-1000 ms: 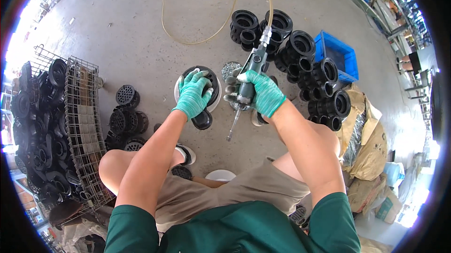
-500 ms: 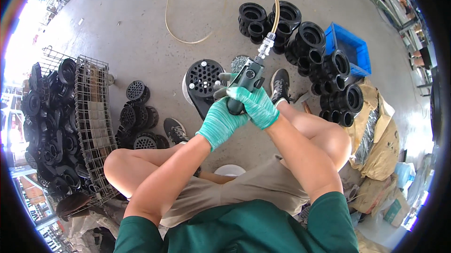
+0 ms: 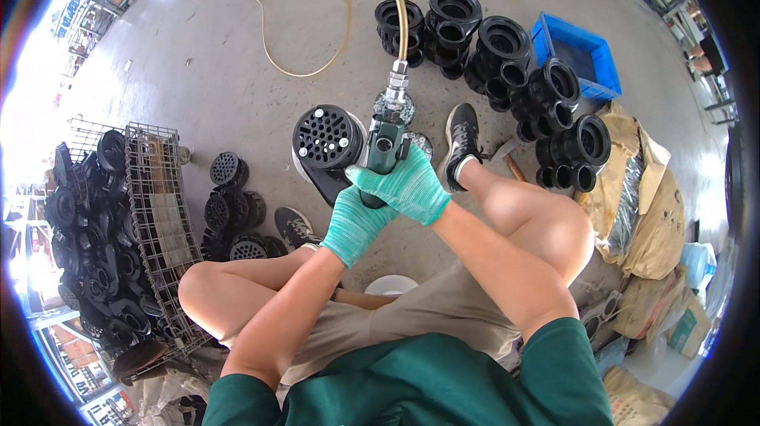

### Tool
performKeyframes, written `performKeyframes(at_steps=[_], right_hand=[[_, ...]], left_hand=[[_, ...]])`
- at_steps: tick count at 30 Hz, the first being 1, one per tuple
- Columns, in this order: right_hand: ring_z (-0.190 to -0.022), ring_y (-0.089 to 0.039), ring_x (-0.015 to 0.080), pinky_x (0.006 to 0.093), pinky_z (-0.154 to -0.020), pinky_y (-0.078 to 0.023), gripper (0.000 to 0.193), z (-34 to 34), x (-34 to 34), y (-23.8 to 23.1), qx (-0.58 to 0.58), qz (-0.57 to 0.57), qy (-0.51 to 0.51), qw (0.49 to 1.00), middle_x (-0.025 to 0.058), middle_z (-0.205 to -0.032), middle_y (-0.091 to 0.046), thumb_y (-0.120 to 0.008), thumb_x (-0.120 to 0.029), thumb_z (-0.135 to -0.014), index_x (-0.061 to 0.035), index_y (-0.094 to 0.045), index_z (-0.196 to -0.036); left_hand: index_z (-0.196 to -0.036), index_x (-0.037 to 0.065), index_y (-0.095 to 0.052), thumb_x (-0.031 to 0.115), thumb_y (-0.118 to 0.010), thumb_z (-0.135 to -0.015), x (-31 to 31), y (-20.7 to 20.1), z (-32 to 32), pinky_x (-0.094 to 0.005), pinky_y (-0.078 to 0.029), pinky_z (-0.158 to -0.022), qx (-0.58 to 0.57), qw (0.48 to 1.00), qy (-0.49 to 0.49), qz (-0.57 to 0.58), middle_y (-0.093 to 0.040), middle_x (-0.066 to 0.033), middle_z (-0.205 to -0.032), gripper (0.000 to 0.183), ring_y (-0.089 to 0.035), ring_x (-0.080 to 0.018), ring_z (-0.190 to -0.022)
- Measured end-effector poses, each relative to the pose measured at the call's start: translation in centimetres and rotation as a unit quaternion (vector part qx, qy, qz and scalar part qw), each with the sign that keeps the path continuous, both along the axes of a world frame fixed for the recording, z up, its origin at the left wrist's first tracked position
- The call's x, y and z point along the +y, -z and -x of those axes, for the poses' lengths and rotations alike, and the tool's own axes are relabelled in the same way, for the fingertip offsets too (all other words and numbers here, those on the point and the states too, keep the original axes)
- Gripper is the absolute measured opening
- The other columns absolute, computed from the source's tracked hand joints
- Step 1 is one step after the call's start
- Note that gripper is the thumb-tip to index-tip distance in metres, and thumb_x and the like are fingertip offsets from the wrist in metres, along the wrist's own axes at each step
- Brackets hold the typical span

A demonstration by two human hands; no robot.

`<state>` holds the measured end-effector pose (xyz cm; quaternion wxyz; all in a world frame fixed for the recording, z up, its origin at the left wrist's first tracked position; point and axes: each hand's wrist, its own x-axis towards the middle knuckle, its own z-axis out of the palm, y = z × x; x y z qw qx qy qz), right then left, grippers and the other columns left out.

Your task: The person assembles plastic components by fitting parts together, placing screws and washers into the holes, and fastening them using a pneumatic screwdriver.

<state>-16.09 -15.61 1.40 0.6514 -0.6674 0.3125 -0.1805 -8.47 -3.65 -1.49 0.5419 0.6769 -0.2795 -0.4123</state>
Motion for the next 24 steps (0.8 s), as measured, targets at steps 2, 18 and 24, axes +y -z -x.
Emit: performKeyframes(at_steps=[2,18,24], right_hand=[[-0.074,-0.070,0.0195,0.0363,-0.071,-0.058,0.033,0.6,0.0,0.4,-0.025,0.003,-0.004,1.000,0.0103,-0.083,-0.073,-0.082,-0.031,-0.079,-0.0041,-0.071,-0.095],[-0.084,-0.065,0.0204,0.0376,-0.081,-0.054,0.050,2.3,-2.7,10.9,0.228,-0.131,-0.068,0.963,0.0119,-0.099,-0.072,-0.082,-0.043,-0.082,-0.0003,-0.070,-0.106],[-0.088,-0.067,0.0223,0.0384,-0.083,-0.054,0.058,3.8,-2.9,23.3,0.345,-0.126,-0.100,0.925,0.0147,-0.104,-0.073,-0.086,-0.042,-0.077,0.0002,-0.070,-0.114]], left_hand=[[-0.099,0.004,-0.071,0.016,-0.080,-0.085,0.4,-1.2,0.0,-0.0260,-0.048,-0.064,0.040,0.990,0.070,-0.114,-0.069,0.0012,-0.086,0.021,-0.059,-0.0067,-0.075],[-0.131,0.004,-0.060,0.035,-0.076,-0.086,3.4,-4.4,-6.6,-0.0425,-0.053,-0.094,-0.265,0.878,0.323,-0.236,-0.068,-0.0192,-0.120,0.057,-0.068,-0.0329,-0.109],[-0.123,0.002,-0.065,0.026,-0.076,-0.088,5.9,-9.0,-13.1,-0.0369,-0.056,-0.083,-0.308,0.883,0.297,-0.193,-0.071,-0.0182,-0.105,0.044,-0.072,-0.0304,-0.094]])
